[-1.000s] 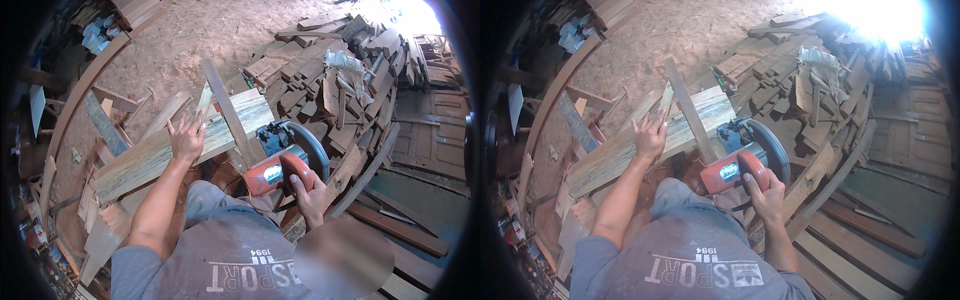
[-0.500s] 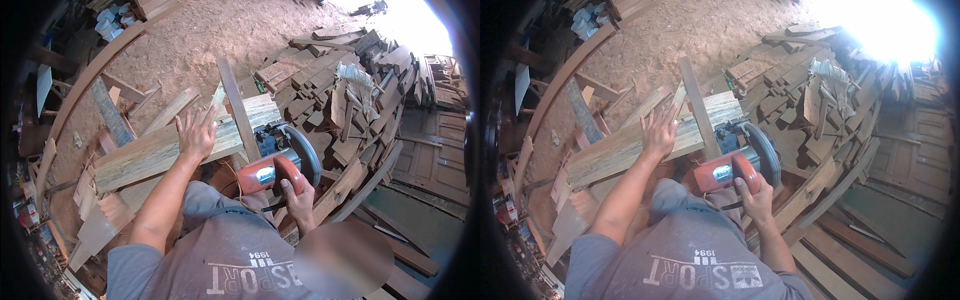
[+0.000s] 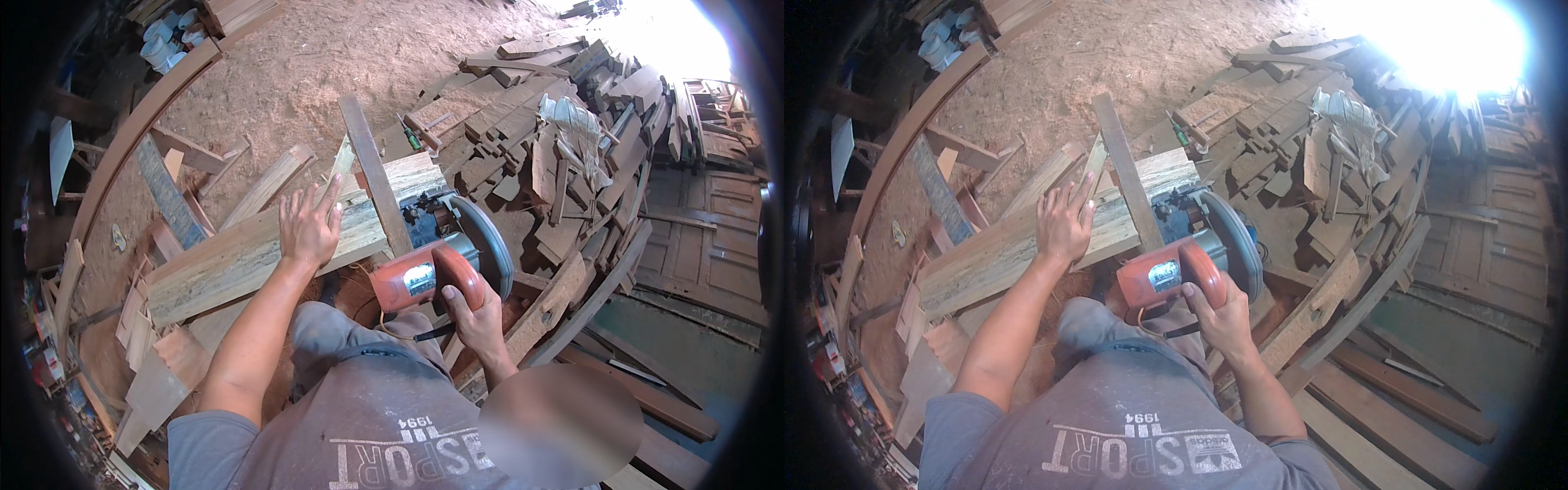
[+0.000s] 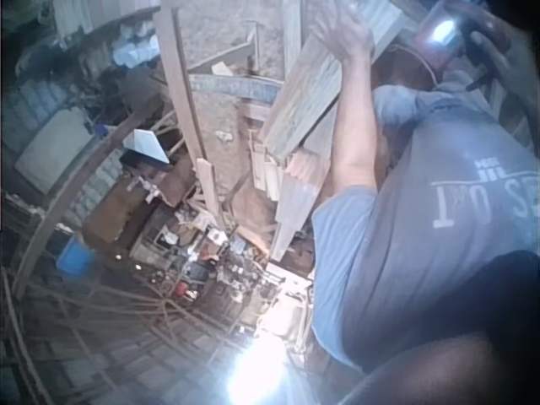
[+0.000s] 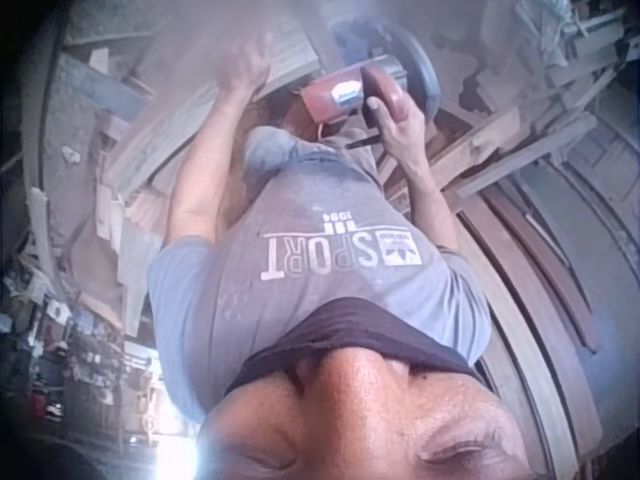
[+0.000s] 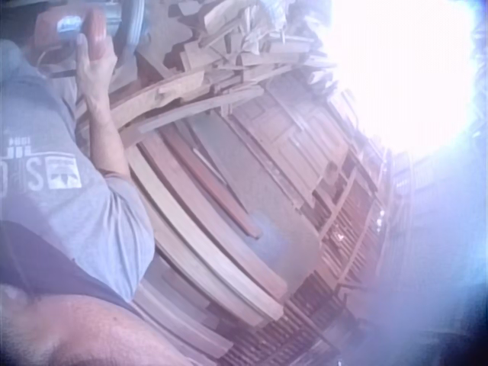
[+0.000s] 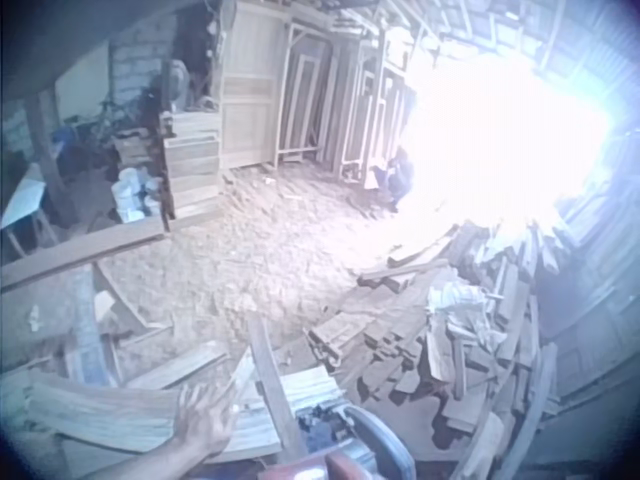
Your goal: The person selects wooden planks, measures and marks them with a square and pencil, then uses a circular saw to cut them. The person stacks the cut pieces and repeats the process with additional planks.
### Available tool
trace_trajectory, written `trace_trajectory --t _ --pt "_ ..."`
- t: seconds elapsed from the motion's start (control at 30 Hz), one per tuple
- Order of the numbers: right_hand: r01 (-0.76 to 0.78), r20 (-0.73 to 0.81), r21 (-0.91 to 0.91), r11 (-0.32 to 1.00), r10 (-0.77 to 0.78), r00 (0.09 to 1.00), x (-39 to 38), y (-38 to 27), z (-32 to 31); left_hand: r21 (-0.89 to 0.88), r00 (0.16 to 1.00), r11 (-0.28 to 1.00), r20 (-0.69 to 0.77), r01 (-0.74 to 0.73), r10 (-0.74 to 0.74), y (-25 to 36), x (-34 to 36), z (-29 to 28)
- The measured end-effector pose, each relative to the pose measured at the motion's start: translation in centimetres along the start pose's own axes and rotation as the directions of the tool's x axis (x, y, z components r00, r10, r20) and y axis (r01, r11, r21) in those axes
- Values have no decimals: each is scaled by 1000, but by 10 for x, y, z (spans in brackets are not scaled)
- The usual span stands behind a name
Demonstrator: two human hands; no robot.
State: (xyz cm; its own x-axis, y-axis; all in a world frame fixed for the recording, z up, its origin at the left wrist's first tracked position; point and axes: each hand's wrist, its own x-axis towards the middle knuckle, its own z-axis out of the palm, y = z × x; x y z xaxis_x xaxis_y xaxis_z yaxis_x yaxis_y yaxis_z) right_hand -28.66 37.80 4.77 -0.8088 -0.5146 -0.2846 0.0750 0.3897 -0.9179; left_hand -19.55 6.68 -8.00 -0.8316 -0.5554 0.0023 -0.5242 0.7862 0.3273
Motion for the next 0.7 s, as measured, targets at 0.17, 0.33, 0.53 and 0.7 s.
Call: trace_trajectory --t 0.17,0.33,0.53,0.7 --pt "11 31 50 999 -13 999 11 -1 3 -7 1000 1000 -14 -17 17 -1 1 1" --pt "86 16 66 994 -87 996 22 -4 11 -26 1000 999 10 -18 18 -2 2 -2" --pt "16 53 112 994 -22 998 31 -14 15 -20 999 999 -10 -31 31 -5 2 2" --pt "5 61 103 995 -11 998 39 -24 17 -31 999 999 -14 -38 38 -4 2 0"
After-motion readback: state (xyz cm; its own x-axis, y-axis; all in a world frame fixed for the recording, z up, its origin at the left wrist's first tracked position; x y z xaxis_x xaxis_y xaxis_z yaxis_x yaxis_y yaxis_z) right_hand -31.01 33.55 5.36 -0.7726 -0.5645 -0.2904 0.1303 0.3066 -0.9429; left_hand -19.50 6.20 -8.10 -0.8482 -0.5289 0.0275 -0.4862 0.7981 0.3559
